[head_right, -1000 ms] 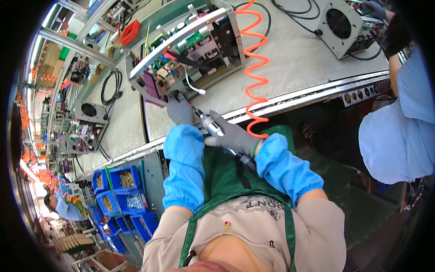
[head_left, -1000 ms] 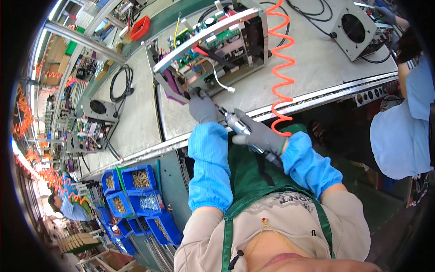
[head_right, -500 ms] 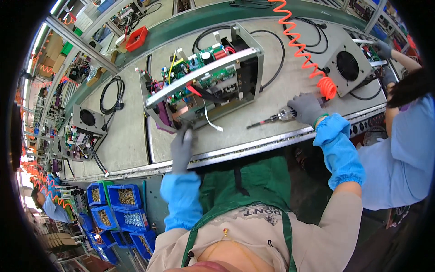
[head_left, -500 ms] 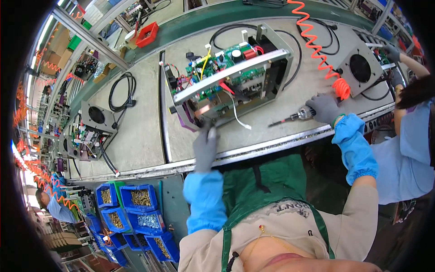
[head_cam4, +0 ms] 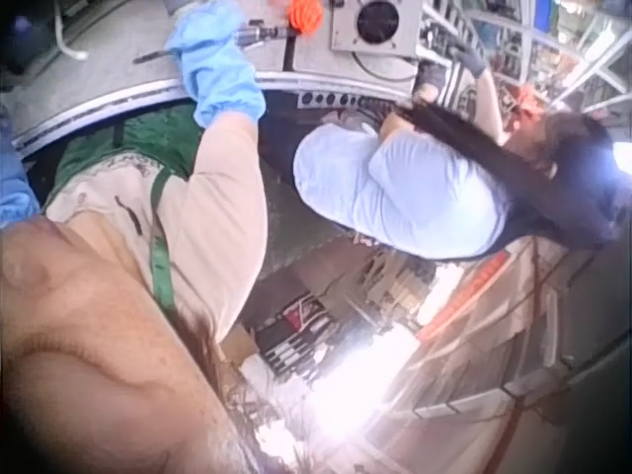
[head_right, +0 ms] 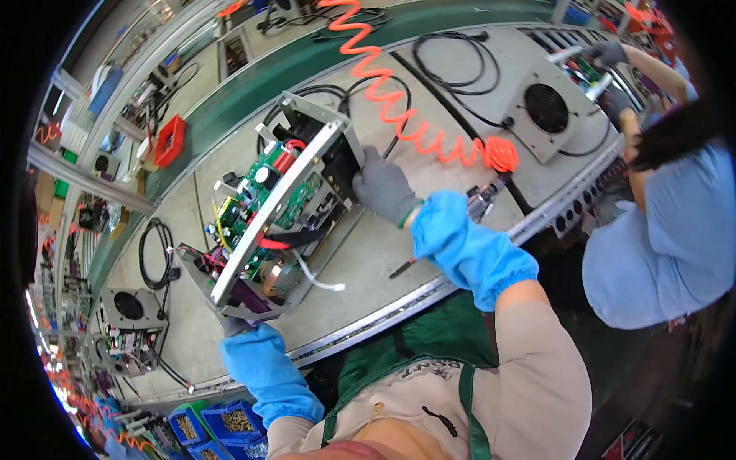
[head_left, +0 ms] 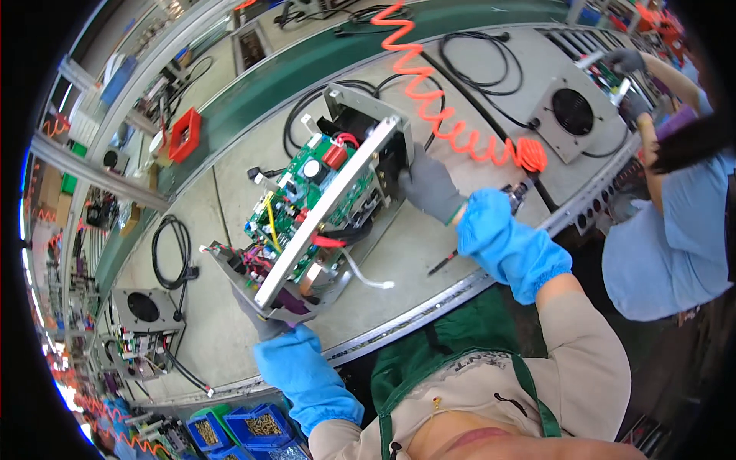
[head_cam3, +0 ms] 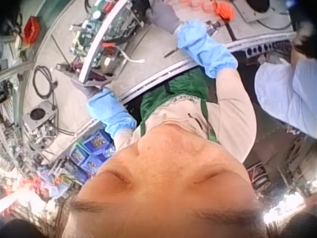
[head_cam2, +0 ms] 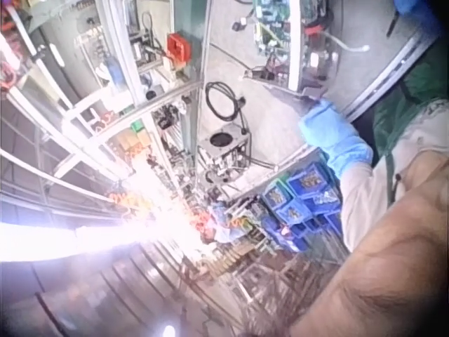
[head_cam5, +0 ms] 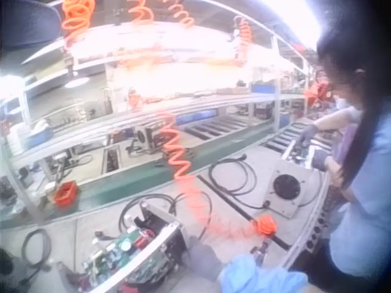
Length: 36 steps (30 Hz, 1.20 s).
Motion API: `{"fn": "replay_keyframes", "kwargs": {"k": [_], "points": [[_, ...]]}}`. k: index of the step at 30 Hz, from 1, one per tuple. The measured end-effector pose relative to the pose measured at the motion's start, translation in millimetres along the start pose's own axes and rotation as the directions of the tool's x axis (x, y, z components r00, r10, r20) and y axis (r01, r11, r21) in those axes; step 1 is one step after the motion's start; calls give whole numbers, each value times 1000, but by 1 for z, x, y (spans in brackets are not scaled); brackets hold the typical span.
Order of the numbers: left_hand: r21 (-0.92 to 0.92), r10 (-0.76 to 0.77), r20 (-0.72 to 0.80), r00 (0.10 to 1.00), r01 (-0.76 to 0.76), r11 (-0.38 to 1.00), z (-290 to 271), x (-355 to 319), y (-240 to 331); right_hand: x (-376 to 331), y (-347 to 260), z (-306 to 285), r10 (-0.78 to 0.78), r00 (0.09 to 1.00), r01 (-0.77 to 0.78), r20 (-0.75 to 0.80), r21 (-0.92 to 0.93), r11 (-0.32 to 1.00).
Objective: Manually assembling and wiring a solar inverter unit on an assembly line using an electric screwdriver.
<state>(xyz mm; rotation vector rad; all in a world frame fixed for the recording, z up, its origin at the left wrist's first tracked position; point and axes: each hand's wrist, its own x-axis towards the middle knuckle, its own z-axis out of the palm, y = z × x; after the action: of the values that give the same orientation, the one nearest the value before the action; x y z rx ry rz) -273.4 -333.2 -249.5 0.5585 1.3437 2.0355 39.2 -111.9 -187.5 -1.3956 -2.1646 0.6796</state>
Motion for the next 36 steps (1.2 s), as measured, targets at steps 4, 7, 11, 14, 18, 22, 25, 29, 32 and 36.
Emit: {"fn": "replay_keyframes", "kwargs": {"k": [4, 7, 11, 14, 18, 22, 25, 29, 32, 36], "points": [[124, -57, -280, 958, 95, 988, 73, -37, 25, 117, 1, 30, -195, 980, 197, -35, 78, 977], [440, 156, -175, 972, -64, 896, 103, -83, 15, 203, -28, 51, -280, 950, 256, 138, 169, 952], [332, 12, -41, 999, 2, 943, 103, -46, 38, 226, -27, 23, -309, 948, 309, 76, 7, 951], [393, 167, -92, 982, -118, 912, 96, 39, 46, 112, -39, -50, -170, 953, 291, -250, 598, 747], [640, 169, 266, 949, -304, 705, 153, 157, 24, -47, -38, -57, -386, 906, 424, -177, 428, 798], [642, -172, 341, 924, -95, 760, 189, 224, -8, -71, -60, -46, -74, 997, 46, 35, 506, 861], [629, 20, 394, 919, -285, 724, 155, 231, -23, -57, -39, -40, -144, 970, 41, 197, 452, 891], [853, 116, 248, 962, -274, 445, 129, 166, 11, -27, 6, -50, -244, 948, 15, 204, 738, 675], [891, 243, 124, 962, -216, 400, 94, 97, 7, -9, 45, -75, -155, 959, -34, 239, 638, 770], [839, 415, 50, 909, -264, 477, 82, 40, 17, -73, 6, -66, -229, 965, 260, -129, 344, 902]]}}
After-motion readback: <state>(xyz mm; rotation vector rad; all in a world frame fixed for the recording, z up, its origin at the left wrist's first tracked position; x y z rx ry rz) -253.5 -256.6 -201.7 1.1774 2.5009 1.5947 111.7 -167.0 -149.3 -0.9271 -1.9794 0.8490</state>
